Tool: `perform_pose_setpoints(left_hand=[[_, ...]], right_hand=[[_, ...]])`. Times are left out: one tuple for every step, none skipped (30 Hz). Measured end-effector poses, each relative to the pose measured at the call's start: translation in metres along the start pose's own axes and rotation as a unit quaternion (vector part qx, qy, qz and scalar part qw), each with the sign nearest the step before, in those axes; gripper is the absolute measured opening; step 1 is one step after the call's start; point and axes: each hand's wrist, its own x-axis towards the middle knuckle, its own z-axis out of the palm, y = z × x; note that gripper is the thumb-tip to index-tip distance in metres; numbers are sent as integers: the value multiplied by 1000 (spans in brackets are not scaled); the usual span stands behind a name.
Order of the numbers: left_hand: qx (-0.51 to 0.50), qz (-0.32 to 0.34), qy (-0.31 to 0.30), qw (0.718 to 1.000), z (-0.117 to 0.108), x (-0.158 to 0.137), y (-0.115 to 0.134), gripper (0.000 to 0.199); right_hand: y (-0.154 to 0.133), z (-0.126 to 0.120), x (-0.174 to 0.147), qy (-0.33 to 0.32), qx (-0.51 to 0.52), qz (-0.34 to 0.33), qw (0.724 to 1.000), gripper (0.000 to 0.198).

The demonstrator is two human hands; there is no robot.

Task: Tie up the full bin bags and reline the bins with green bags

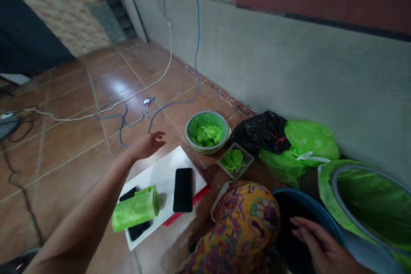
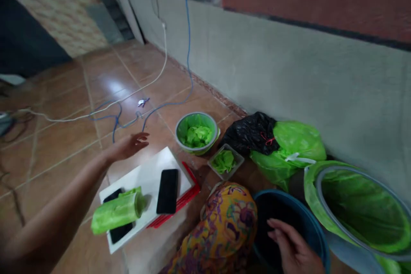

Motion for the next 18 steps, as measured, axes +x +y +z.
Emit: perform_pose_setpoints(left_hand=[[-4,-18,13,1000,-2,-33,-16,59],[-1,-31,21,999,0,-65,-31,61],[5,-34,14,999,5,-96,-43,62],[20,-26,-11,999,14,-124,-52,64],[40,-20,-40,998,25,-148,-60,67],[65,-23,-67,995,37,-168,-65,74],[94,-37,-79,992,51,-183,-68,83],[123,-51,-86,987,64,-194,-69,91],[149,-60,-83,983,76,-200,-69,94],[172,-58,-73,981,86,-202,-68,94],[190,-53,-59,979,94,-201,-67,91],[205,-44,-47,977,99,-199,-66,86],[217,-33,-38,975,101,-196,-65,82],[225,-23,-33,973,99,-193,-64,79],[229,-13,-32,973,95,-191,-62,77],[225,-7,-33,974,88,-189,-60,76],[207,-8,-31,978,79,-189,-58,74],[171,-13,-27,985,68,-190,-54,73]], right_hand=[[-6,1,-1,-5,-7,-11,1000,39],[-11,4,-2,-15,-13,-23,1000,40],[-17,7,-3,-28,-17,-38,999,41],[-23,11,-5,-44,-17,-53,997,40],[-29,16,-8,-63,-13,-69,996,39],[-35,20,-11,-78,-8,-83,993,38],[-41,25,-15,-89,-1,-95,992,37],[-47,29,-19,-96,8,-104,990,36],[-52,32,-23,-102,17,-112,988,36],[-57,35,-28,-105,26,-119,987,35],[-60,37,-32,-109,34,-125,986,35],[-63,38,-37,-114,41,-130,984,35],[-64,38,-41,-119,47,-134,983,35],[-63,38,-44,-125,53,-135,982,34],[-62,37,-48,-129,60,-133,981,34],[-60,36,-51,-131,69,-127,981,33],[-58,35,-54,-132,79,-119,981,34],[-57,33,-57,-133,88,-110,981,34]])
